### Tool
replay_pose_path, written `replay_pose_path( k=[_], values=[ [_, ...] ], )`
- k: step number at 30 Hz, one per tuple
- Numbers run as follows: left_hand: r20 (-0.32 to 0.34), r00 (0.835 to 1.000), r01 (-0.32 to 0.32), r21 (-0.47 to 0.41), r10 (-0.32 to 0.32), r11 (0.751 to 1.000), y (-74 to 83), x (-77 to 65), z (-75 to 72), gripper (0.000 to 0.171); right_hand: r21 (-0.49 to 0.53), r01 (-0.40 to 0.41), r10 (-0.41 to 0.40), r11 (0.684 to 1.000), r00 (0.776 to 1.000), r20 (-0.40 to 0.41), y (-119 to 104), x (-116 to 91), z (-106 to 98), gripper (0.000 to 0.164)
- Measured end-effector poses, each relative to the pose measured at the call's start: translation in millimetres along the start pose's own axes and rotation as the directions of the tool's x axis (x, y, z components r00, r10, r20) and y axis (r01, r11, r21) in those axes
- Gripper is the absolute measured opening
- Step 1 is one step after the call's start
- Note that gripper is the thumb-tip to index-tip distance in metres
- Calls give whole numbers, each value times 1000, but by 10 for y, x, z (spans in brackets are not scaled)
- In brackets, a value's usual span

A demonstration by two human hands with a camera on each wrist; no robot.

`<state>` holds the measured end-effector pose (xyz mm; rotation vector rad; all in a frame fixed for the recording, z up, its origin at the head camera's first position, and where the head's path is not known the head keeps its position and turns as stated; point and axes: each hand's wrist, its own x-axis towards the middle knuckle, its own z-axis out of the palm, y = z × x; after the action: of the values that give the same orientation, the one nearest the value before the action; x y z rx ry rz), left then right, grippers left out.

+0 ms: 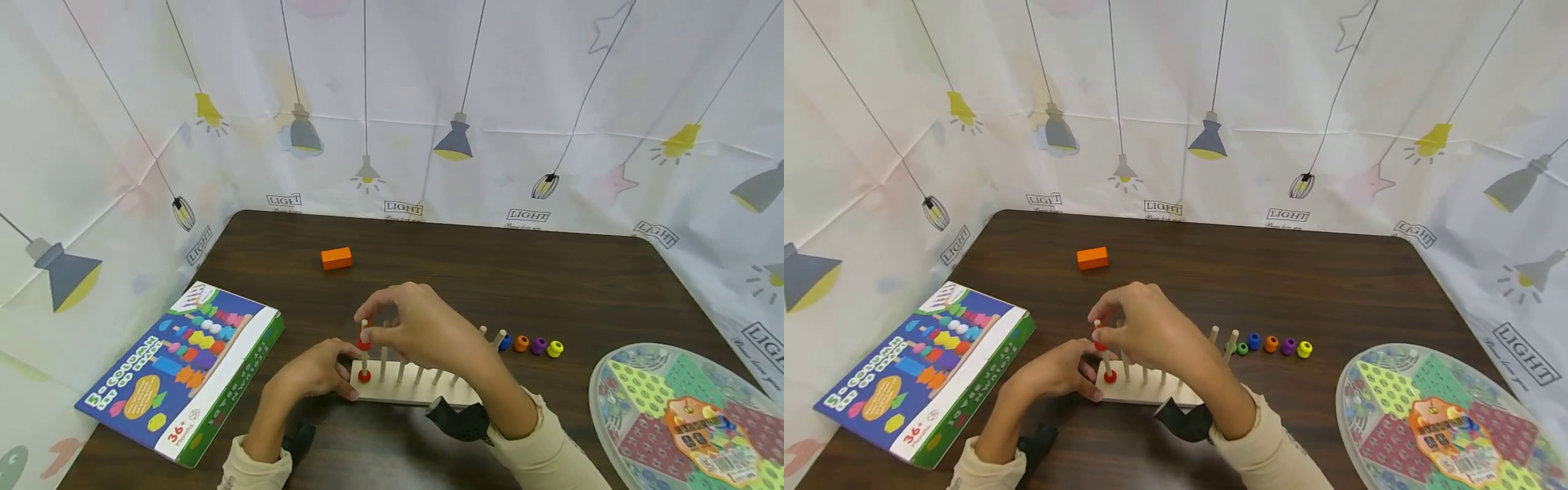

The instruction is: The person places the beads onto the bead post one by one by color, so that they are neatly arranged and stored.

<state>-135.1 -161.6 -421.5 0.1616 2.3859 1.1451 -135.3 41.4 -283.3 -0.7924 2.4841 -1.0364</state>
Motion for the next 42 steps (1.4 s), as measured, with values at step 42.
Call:
replay_pose_path(
  k=[42],
  values=[
    [-31, 999, 31, 28, -30, 999, 49, -37, 44, 57, 360, -418, 486, 834, 866, -120, 2681, -1237, -776, 55]
  ],
)
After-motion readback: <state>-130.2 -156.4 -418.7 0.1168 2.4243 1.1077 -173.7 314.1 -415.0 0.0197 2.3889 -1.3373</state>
